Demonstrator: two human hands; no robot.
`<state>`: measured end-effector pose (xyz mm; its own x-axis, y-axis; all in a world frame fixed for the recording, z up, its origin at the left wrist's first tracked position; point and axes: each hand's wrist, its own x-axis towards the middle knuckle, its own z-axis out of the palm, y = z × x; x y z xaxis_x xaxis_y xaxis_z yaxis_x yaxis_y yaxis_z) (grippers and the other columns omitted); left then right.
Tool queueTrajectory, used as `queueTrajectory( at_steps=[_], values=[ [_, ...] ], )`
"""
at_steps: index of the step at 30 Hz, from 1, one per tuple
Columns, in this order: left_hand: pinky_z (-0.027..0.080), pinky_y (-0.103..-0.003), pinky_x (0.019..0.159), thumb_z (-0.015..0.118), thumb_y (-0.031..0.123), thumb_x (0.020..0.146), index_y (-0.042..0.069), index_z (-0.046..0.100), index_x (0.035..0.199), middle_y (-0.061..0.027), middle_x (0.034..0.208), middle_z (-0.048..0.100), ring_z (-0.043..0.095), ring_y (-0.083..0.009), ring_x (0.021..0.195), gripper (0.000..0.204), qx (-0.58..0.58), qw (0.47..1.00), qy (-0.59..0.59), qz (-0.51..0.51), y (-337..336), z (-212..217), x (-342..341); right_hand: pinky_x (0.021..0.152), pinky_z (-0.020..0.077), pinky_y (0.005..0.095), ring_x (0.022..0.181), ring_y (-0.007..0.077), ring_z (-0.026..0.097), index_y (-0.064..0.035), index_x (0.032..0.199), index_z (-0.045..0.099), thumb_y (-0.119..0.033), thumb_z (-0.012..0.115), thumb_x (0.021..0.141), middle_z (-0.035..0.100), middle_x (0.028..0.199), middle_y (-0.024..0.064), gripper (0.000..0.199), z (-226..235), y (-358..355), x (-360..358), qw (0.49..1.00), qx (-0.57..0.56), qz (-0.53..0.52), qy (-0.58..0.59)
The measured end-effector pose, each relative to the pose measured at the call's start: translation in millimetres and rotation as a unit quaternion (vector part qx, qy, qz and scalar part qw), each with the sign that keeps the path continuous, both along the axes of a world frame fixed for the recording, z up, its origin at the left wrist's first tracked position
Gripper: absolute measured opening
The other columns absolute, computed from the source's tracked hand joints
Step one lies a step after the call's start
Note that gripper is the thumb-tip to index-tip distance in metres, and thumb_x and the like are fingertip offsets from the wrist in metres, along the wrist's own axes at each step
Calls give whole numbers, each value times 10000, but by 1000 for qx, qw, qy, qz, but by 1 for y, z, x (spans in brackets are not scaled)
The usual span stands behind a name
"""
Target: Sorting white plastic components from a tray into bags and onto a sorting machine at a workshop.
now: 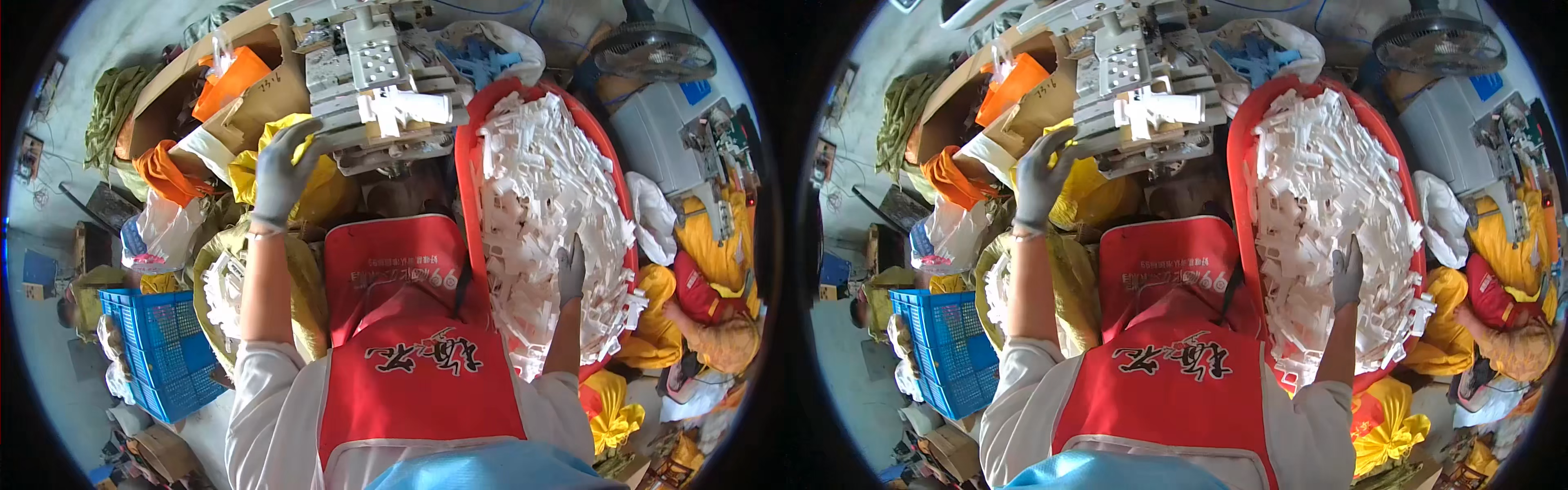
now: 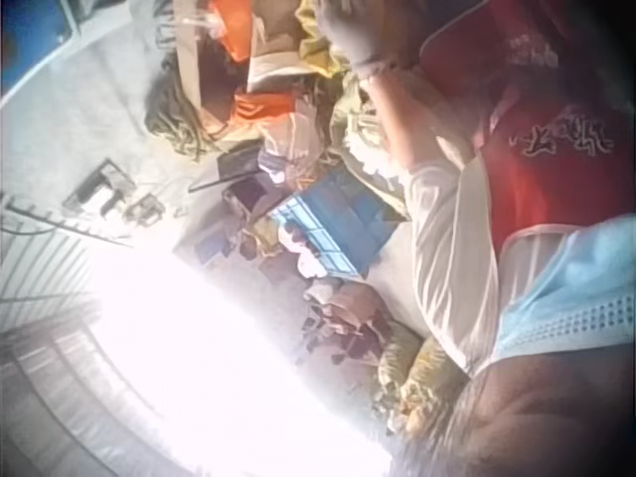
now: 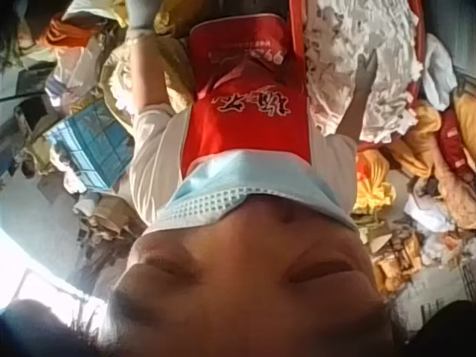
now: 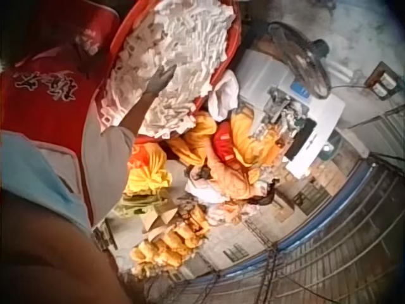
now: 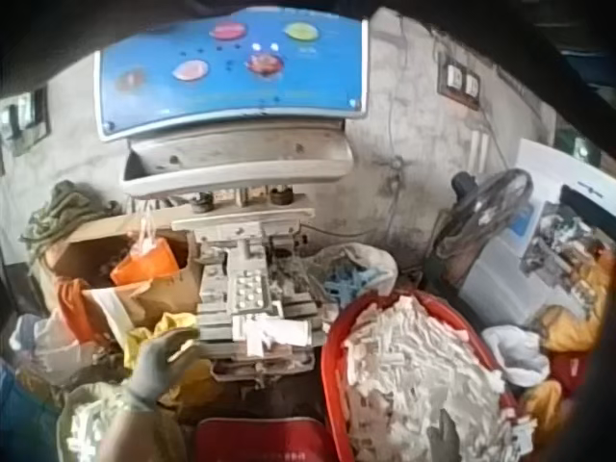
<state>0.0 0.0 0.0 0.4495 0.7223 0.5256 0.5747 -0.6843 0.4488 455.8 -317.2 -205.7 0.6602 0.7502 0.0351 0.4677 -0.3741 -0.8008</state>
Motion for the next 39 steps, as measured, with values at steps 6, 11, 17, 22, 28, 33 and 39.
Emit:
queueTrajectory(
  at_steps=[6,11,17,22,28,33,39],
  values=[
    [496,-395,755,697,212,772,78,621,1064,-173,976,646,625,-352,880,331,-22,993,49,-101,42,16,50,970,385,275,1135,156,496,-11,1371,399,-204,462,982,484,1324,88,438,25,50,-23,988,88,33,125],
    [499,-373,748,699,204,759,76,626,1042,-151,946,657,633,-335,871,319,-75,986,-2,-149,51,20,48,978,370,294,1133,162,477,-51,1385,384,-206,426,987,501,1259,66,429,130,115,-76,953,195,145,182],
    [515,-282,787,711,106,770,-10,634,1049,-111,945,692,671,-167,885,312,-20,994,-104,-15,30,12,-2,991,386,342,1153,274,501,-29,1274,491,-75,622,827,527,1203,135,468,191,223,-126,902,257,333,-92],
    [510,-261,773,701,86,789,8,649,1053,-88,932,699,676,-150,870,281,-56,984,-103,137,-26,-5,-83,936,432,322,1076,287,540,-109,1224,562,-33,652,788,549,1144,128,452,205,288,-164,851,213,430,-215],
    [503,-249,752,675,101,830,40,649,1073,-71,933,681,627,-103,831,251,-89,956,-94,264,-89,-29,-168,901,448,354,1090,315,535,-145,1273,518,-128,604,863,545,1201,129,419,205,291,-146,800,202,496,-270],
    [470,-252,836,564,89,881,-25,616,1137,-72,1041,665,601,-149,925,284,-175,903,-55,388,-153,-36,-231,899,447,354,1060,286,570,-59,1256,515,-218,562,914,577,1172,132,380,185,238,-81,912,170,368,-60],
    [467,-311,930,524,108,927,-22,577,1190,-144,1181,598,565,-244,1095,298,-90,921,-5,379,-182,-44,-284,978,415,363,1144,281,543,-79,1238,543,-247,557,887,575,1219,161,389,56,156,43,962,-168,80,-200]
  ],
)
